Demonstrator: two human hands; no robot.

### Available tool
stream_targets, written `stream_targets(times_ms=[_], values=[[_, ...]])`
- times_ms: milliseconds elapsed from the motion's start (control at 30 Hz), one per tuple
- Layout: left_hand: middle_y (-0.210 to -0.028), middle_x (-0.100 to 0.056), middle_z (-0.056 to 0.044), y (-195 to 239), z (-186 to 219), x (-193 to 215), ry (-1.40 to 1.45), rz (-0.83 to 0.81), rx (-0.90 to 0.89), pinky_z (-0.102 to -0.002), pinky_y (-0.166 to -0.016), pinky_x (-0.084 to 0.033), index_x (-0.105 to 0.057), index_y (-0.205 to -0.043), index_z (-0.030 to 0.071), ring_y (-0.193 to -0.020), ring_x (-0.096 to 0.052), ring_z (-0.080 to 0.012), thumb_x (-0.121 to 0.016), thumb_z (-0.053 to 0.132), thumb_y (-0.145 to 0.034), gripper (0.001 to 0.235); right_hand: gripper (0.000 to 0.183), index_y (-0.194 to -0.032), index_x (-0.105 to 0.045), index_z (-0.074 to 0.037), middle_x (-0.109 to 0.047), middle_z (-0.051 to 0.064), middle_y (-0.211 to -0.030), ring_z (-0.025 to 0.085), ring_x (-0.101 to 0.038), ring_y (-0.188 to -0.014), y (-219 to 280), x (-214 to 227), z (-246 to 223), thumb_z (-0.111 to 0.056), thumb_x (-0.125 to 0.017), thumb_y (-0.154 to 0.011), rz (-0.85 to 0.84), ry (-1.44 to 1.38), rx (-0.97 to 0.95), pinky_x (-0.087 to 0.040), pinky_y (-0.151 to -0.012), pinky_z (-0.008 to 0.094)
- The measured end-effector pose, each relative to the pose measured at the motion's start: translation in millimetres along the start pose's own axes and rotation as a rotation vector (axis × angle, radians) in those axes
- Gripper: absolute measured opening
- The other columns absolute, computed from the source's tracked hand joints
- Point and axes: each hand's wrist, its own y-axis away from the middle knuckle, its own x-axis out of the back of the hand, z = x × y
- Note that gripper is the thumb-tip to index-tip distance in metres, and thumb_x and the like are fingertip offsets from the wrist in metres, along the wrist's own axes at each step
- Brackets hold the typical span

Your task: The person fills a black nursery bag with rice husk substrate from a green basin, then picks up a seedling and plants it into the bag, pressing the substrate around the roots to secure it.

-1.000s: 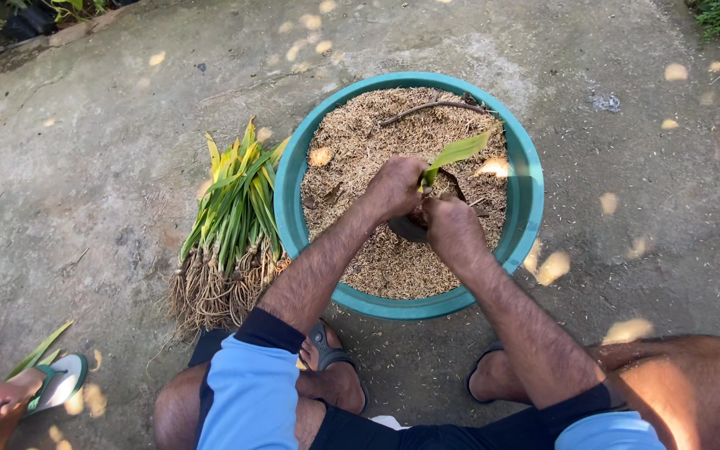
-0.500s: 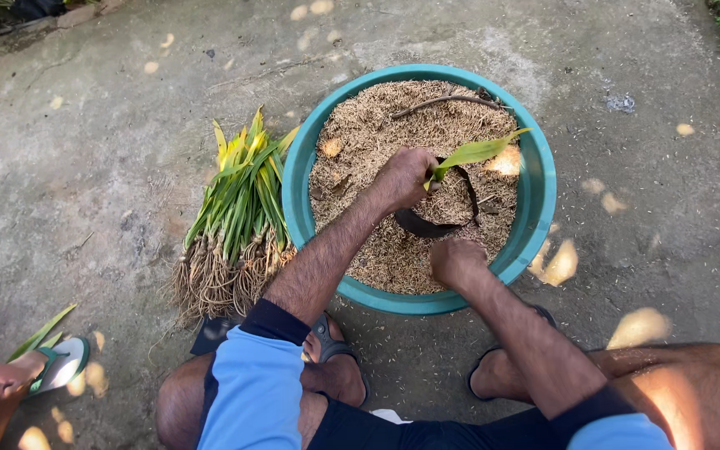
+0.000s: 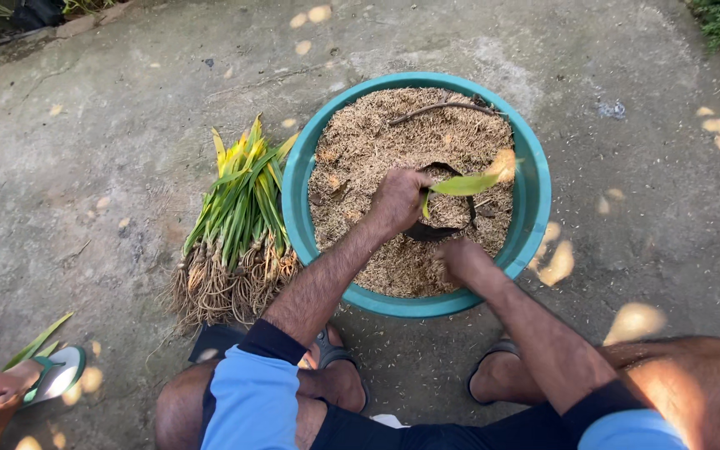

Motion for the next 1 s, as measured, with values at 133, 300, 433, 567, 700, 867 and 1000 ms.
stream_targets(times_ms=[133, 300, 433, 567, 700, 867, 1000], values=[[-0.074, -0.076, -0.008, 2.9, -3.9, -6.0, 0.022, 0.008, -0.052, -0.044, -0.077, -0.061, -0.080, -0.089, 0.020, -0.081, -0.075, -0.0354, -0.064, 0.004, -0.088, 0.023, 0.040, -0.110, -0.081, -0.019, -0.080, 0.019, -0.103, 0.043, -0.073, -0.104, 33.6, 52.1, 22.5, -0.028, -0.078, -0.071, 0.127, -0.098, 0.003, -0.061, -0.093, 0.056], [-0.078, -0.074, -0.015, 2.8, -7.7, -17.6, -0.033, 0.022, -0.129, -0.050, -0.074, -0.061, -0.078, -0.085, 0.018, -0.087, -0.072, -0.0386, -0.062, 0.005, -0.087, 0.021, 0.032, -0.122, -0.078, -0.019, -0.078, 0.019, -0.100, 0.041, -0.074, -0.095, 52.2, 127.3, 36.9, -0.026, -0.081, -0.091, 0.474, -0.360, -0.060, -0.060, -0.093, 0.049], [-0.077, -0.072, -0.015, 7.5, 0.0, -14.5, -0.031, 0.023, -0.165, -0.048, -0.075, -0.059, -0.076, -0.083, 0.017, -0.086, -0.072, -0.0391, -0.056, 0.005, -0.087, 0.024, 0.044, -0.115, -0.079, -0.012, -0.077, 0.019, -0.108, 0.029, -0.071, -0.102, 42.4, 143.8, -3.4, -0.021, -0.089, -0.074, 0.496, -0.666, 0.108, -0.056, -0.086, 0.042], [-0.077, -0.072, -0.009, 17.1, 6.4, -9.1, 0.003, 0.039, -0.141, -0.046, -0.078, -0.059, -0.078, -0.084, 0.024, -0.089, -0.072, -0.0337, -0.056, 0.013, -0.088, 0.024, 0.042, -0.123, -0.075, -0.030, -0.072, 0.012, -0.126, 0.036, -0.063, -0.124, 0.0, 135.6, -0.6, -0.029, -0.084, -0.082, 0.335, -0.561, 0.046, -0.051, -0.106, 0.049], [-0.077, -0.069, -0.013, 19.8, -1.7, -16.5, 0.028, 0.073, -0.130, -0.045, -0.076, -0.059, -0.079, -0.090, 0.022, -0.089, -0.072, -0.0358, -0.054, 0.013, -0.092, 0.027, 0.044, -0.122, -0.076, -0.038, -0.075, 0.015, -0.118, 0.036, -0.069, -0.115, 7.0, 154.4, -23.2, -0.026, -0.087, -0.081, 0.318, -0.373, -0.039, -0.056, -0.098, 0.052], [-0.080, -0.071, -0.011, 21.6, 14.7, -9.8, -0.087, 0.025, -0.130, -0.043, -0.080, -0.062, -0.077, -0.088, 0.020, -0.089, -0.074, -0.0342, -0.054, 0.010, -0.090, 0.025, 0.025, -0.102, -0.083, -0.030, -0.080, 0.008, -0.094, 0.035, -0.075, -0.098, -57.9, 156.1, -12.7, -0.027, -0.089, -0.077, 0.247, -0.104, 0.106, -0.061, -0.089, 0.044], [-0.081, -0.073, -0.006, 19.1, 27.9, -8.1, -0.274, 0.026, -0.127, -0.040, -0.080, -0.064, -0.078, -0.088, 0.019, -0.087, -0.076, -0.0296, -0.057, 0.010, -0.089, 0.023, 0.016, -0.101, -0.084, -0.030, -0.082, 0.007, -0.098, 0.034, -0.075, -0.102, -78.4, 180.5, -37.8, -0.028, -0.078, -0.086, 0.085, 0.125, 0.263, -0.060, -0.094, 0.047]])
